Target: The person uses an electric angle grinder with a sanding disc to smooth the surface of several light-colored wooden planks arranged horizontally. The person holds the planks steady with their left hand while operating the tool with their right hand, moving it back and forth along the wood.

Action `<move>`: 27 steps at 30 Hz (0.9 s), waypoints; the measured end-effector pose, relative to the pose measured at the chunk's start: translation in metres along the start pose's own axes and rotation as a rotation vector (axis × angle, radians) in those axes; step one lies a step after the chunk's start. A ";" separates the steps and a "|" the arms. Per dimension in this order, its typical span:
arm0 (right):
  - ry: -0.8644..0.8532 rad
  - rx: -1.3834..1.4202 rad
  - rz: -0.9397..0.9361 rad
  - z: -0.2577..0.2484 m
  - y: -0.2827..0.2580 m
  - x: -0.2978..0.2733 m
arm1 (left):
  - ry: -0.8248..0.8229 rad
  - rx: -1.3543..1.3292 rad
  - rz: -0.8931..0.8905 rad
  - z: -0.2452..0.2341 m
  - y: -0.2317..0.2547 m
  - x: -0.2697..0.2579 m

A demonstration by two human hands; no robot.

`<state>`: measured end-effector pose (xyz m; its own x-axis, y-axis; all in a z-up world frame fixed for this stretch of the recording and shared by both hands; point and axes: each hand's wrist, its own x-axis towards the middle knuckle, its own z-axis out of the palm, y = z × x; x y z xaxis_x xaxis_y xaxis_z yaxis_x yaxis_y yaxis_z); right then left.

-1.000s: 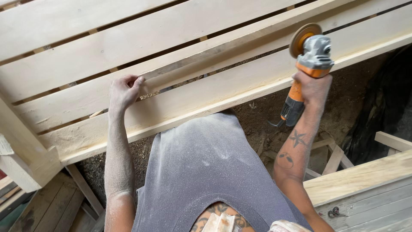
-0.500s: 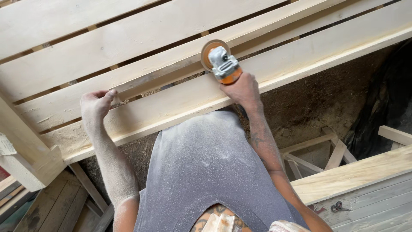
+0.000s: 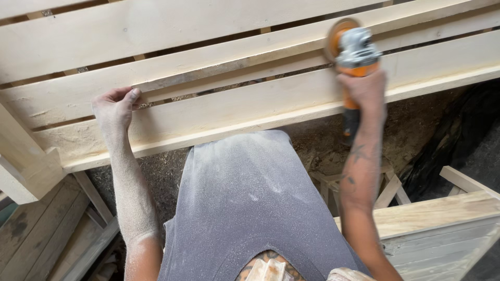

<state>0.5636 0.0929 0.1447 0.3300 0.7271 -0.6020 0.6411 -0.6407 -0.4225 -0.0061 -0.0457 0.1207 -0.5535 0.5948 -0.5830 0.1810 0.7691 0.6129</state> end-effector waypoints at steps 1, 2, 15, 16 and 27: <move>0.016 -0.006 -0.036 -0.016 0.011 0.014 | 0.004 0.011 -0.024 -0.001 0.001 0.001; 0.031 -0.012 -0.073 -0.032 0.021 0.027 | 0.007 0.022 -0.048 -0.002 0.002 0.003; 0.029 -0.025 -0.150 -0.001 -0.008 0.010 | -0.047 -0.085 -0.061 -0.008 -0.014 0.011; 0.013 -0.041 -0.153 0.018 -0.019 -0.002 | -0.049 -0.109 -0.075 -0.009 -0.018 0.013; -0.163 -0.253 -0.272 0.169 -0.112 -0.132 | 0.224 0.012 0.454 -0.009 -0.052 0.014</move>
<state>0.3312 0.0274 0.1570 0.0241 0.8002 -0.5992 0.8471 -0.3346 -0.4128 -0.0311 -0.0794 0.0857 -0.5774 0.8061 -0.1295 0.4526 0.4480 0.7710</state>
